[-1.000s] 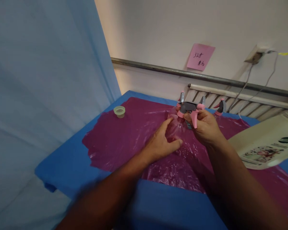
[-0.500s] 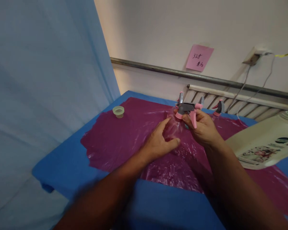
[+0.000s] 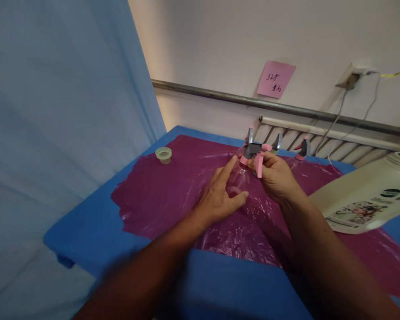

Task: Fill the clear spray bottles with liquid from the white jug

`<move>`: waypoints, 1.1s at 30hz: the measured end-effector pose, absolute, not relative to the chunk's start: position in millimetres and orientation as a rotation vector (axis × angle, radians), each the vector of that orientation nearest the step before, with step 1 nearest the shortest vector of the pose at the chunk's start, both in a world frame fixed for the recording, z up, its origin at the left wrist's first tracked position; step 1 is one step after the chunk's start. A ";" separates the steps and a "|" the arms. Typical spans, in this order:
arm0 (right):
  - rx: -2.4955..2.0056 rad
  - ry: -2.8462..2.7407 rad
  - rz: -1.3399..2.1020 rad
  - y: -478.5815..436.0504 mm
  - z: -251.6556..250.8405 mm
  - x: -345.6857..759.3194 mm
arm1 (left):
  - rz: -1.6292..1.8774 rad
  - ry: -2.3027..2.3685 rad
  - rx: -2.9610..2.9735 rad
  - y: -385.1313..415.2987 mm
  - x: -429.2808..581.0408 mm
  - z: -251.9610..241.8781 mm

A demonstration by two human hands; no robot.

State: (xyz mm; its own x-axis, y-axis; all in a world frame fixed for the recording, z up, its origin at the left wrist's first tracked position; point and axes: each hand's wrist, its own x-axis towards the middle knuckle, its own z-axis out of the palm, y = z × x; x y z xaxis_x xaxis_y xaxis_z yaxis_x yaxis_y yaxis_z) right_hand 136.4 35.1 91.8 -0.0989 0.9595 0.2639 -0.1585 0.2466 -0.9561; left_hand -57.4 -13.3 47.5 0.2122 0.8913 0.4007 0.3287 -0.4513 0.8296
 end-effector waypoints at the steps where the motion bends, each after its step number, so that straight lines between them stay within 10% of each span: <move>1: -0.857 -1.302 1.160 34.7 93.2 136.4 | 1.200 1.154 1.933 -13.3 -58.2 46.9; 33: -0.971 -1.398 1.117 37.5 96.0 149.4 | 1.071 1.332 2.221 -13.0 -58.4 41.8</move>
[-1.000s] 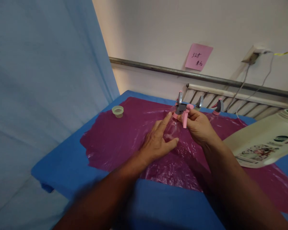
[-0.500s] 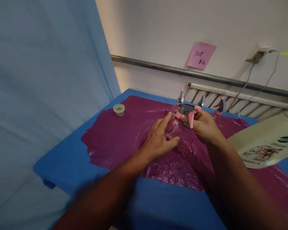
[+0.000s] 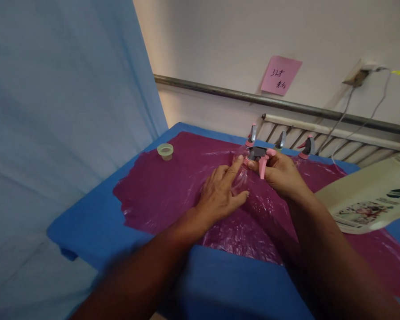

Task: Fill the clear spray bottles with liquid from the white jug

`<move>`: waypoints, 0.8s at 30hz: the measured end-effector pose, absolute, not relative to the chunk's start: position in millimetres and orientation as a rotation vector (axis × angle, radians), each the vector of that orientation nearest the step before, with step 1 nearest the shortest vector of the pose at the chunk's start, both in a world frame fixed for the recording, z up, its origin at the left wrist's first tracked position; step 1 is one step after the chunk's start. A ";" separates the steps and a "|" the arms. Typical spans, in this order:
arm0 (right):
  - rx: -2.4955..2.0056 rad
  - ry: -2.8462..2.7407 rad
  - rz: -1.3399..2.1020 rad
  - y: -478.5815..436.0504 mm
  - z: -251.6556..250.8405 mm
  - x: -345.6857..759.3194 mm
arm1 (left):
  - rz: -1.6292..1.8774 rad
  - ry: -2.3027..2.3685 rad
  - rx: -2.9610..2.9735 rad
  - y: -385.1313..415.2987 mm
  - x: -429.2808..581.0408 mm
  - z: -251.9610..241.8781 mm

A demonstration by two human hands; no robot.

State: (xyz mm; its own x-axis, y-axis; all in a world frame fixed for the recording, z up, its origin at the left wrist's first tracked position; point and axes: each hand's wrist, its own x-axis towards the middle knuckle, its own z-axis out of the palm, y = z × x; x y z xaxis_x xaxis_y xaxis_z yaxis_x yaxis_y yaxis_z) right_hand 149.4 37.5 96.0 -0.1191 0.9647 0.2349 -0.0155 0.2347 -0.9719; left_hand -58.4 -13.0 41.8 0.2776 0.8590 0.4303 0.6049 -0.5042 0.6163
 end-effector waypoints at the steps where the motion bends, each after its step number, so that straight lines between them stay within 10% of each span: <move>1: -0.975 -1.393 1.115 37.7 95.3 148.7 | 1.051 1.338 2.233 -13.2 -58.2 42.0; 24: -0.930 -1.445 0.943 42.8 81.5 144.9 | 1.102 1.213 1.896 -10.6 -62.7 45.7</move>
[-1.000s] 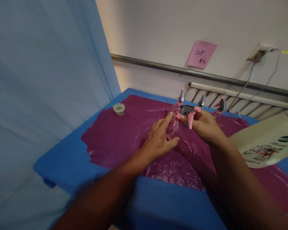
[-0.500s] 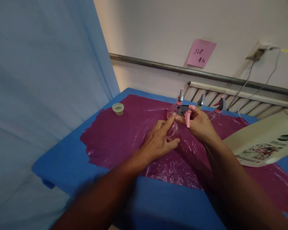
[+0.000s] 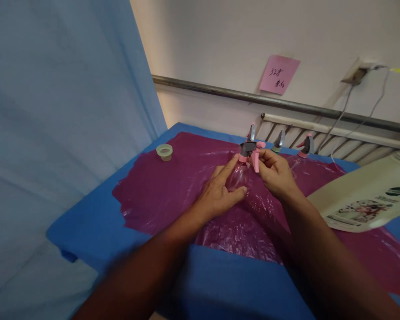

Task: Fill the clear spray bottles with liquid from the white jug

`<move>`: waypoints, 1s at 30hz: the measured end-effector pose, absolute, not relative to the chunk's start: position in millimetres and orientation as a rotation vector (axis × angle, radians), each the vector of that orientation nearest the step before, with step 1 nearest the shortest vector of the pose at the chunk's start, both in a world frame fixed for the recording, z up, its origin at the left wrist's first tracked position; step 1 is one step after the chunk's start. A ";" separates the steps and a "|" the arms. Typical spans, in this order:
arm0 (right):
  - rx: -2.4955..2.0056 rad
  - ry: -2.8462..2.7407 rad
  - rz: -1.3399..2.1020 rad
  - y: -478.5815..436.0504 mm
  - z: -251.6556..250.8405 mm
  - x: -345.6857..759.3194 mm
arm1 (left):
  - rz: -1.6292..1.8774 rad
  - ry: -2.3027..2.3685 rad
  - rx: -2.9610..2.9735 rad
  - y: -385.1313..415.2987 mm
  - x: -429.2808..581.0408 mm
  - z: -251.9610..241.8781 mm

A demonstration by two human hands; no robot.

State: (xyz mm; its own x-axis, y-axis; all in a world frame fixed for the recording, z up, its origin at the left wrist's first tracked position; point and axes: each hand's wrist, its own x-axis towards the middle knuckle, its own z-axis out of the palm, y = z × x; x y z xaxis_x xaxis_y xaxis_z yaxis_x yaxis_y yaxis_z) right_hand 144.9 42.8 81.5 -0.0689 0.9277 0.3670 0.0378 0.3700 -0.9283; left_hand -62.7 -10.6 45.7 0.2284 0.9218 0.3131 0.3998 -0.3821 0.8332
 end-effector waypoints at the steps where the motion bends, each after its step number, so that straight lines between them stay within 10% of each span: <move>1: -0.931 -1.425 0.948 43.6 81.0 146.0 | 1.099 1.202 1.895 -10.8 -62.6 46.3; 30: -0.928 -1.233 1.067 48.3 58.3 129.8 | 0.991 1.319 2.134 -11.6 -59.9 41.9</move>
